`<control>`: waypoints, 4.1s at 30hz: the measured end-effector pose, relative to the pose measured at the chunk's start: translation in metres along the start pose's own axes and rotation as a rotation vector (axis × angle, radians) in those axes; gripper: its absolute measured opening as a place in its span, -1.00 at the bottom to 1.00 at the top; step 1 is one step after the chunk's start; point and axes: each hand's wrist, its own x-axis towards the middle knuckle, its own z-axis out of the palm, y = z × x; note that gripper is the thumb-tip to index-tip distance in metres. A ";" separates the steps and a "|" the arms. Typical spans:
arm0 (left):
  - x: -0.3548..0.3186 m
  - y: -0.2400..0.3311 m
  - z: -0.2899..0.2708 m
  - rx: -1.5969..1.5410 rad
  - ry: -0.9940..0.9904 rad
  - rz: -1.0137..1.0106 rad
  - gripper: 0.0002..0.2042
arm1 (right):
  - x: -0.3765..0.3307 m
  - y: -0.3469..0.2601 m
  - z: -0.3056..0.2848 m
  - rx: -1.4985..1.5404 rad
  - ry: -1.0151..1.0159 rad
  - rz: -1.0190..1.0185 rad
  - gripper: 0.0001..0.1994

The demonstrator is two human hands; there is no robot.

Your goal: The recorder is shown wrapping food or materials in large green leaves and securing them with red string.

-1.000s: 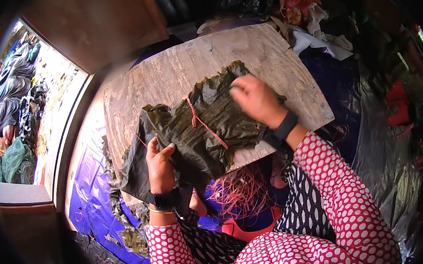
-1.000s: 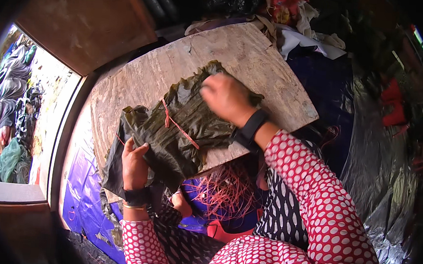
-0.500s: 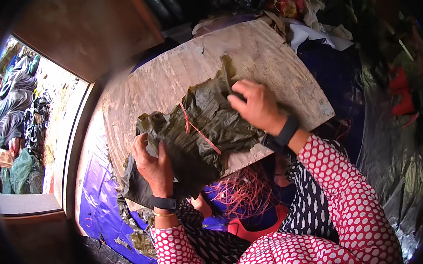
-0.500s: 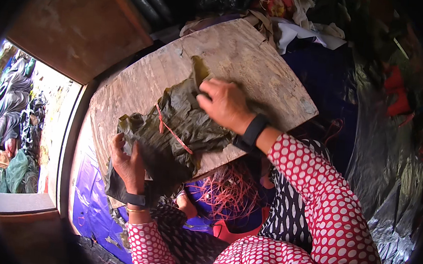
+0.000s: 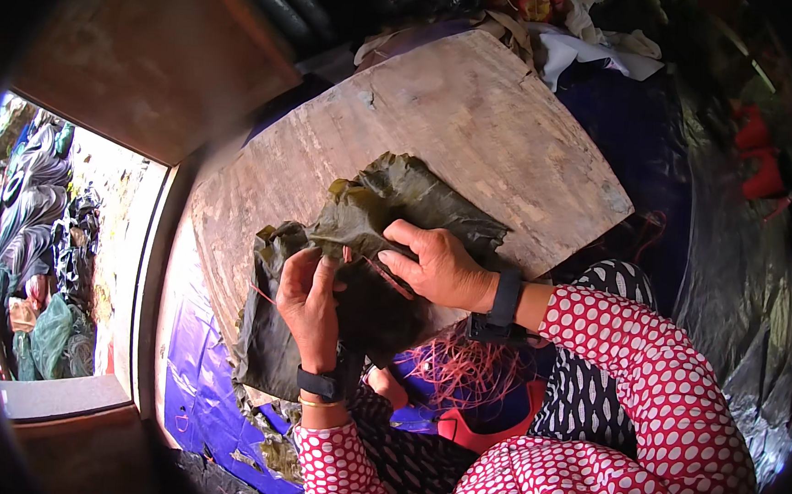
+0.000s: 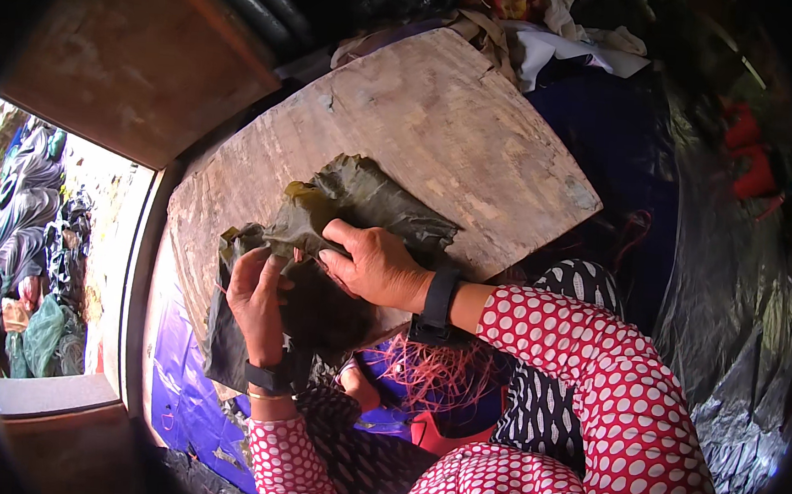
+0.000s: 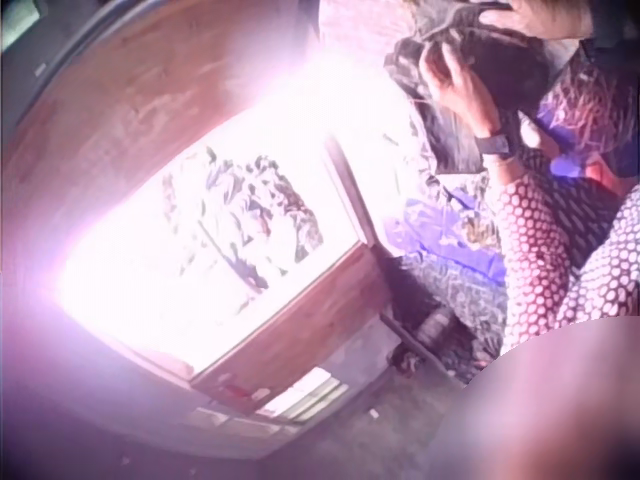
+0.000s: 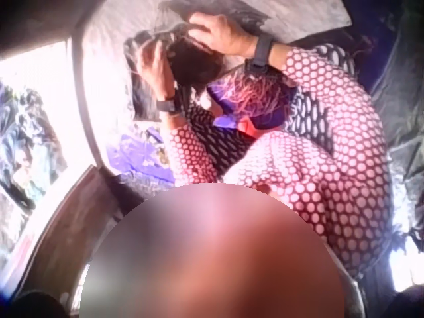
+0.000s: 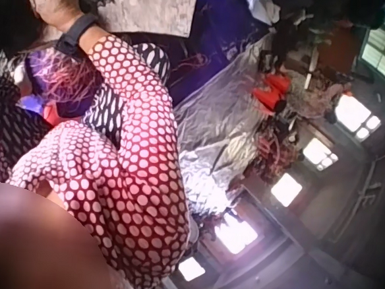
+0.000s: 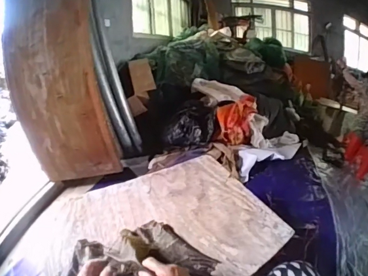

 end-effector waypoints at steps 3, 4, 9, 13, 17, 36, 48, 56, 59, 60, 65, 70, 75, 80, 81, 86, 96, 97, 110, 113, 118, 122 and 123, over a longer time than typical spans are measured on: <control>0.002 0.005 0.002 -0.004 -0.029 -0.090 -0.82 | 0.001 0.004 0.001 0.127 -0.016 0.078 -0.77; 0.003 0.007 0.001 -0.047 -0.031 -0.101 -0.81 | 0.003 0.002 0.004 0.222 0.002 0.033 -0.78; 0.008 0.005 -0.003 -0.165 -0.077 -0.123 -0.80 | 0.024 -0.002 -0.006 0.972 -0.214 0.250 -0.84; 0.012 0.000 -0.003 -0.174 -0.097 -0.143 -0.78 | 0.043 0.019 -0.024 0.996 -0.108 0.472 -0.81; 0.014 0.000 -0.002 -0.089 -0.143 -0.151 -0.77 | 0.045 0.069 -0.037 0.124 0.085 0.193 -0.77; 0.012 0.000 0.009 0.110 -0.164 -0.144 -0.76 | 0.036 0.011 -0.026 -0.644 0.109 -0.162 -0.81; 0.016 0.000 0.022 0.154 -0.123 -0.166 -0.65 | 0.015 -0.004 0.010 0.224 -0.036 0.121 -0.88; 0.016 0.001 0.022 0.113 -0.142 -0.153 -0.67 | 0.043 0.057 -0.016 0.495 0.094 0.316 -0.83; 0.017 0.001 0.023 0.115 -0.152 -0.158 -0.67 | 0.044 0.077 -0.027 0.223 0.158 0.185 -0.79; 0.017 0.000 0.021 0.118 -0.152 -0.161 -0.68 | 0.042 0.068 -0.031 0.162 0.162 0.185 -0.78; 0.018 -0.001 0.016 0.096 -0.141 -0.161 -0.69 | 0.041 0.032 -0.039 -0.212 0.129 0.256 -0.67; 0.018 0.000 0.020 0.087 -0.130 -0.134 -0.70 | 0.041 0.035 -0.040 -0.361 0.152 0.162 -0.64; 0.021 0.000 0.018 0.077 -0.104 -0.092 -0.74 | 0.045 0.054 -0.030 0.149 0.094 0.257 -0.59; 0.021 0.003 0.015 0.069 -0.082 -0.100 -0.74 | 0.045 0.039 -0.025 -0.041 0.009 0.145 -0.65; 0.023 0.002 0.012 0.072 -0.067 -0.096 -0.74 | 0.046 0.038 -0.023 -0.009 -0.007 0.102 -0.67; 0.027 0.002 -0.005 0.037 0.013 -0.083 -0.75 | 0.045 0.024 -0.017 0.667 -0.253 0.233 -0.63; 0.028 -0.003 -0.018 0.065 0.015 -0.023 -0.81 | 0.039 0.027 -0.039 -0.409 0.070 0.027 -0.52; 0.028 -0.003 -0.016 0.063 0.016 -0.024 -0.81 | 0.039 0.025 -0.041 -0.527 0.092 0.034 -0.52; 0.030 -0.004 -0.074 0.179 0.200 -0.091 -0.85 | 0.046 0.030 -0.057 -0.640 -0.056 0.236 -0.62; 0.018 -0.019 -0.083 0.177 0.161 -0.100 -0.85 | 0.049 0.046 -0.057 -0.479 -0.077 0.228 -0.67; 0.008 -0.010 -0.057 0.858 0.075 -0.223 -0.55 | 0.050 0.049 -0.047 -0.299 0.013 0.168 -0.70; 0.015 0.006 -0.046 0.955 0.028 -0.287 -0.53 | 0.049 0.068 -0.040 -0.062 0.017 0.220 -0.75; 0.017 0.006 -0.045 0.951 0.005 -0.304 -0.53 | 0.049 0.071 -0.040 -0.067 0.012 0.218 -0.75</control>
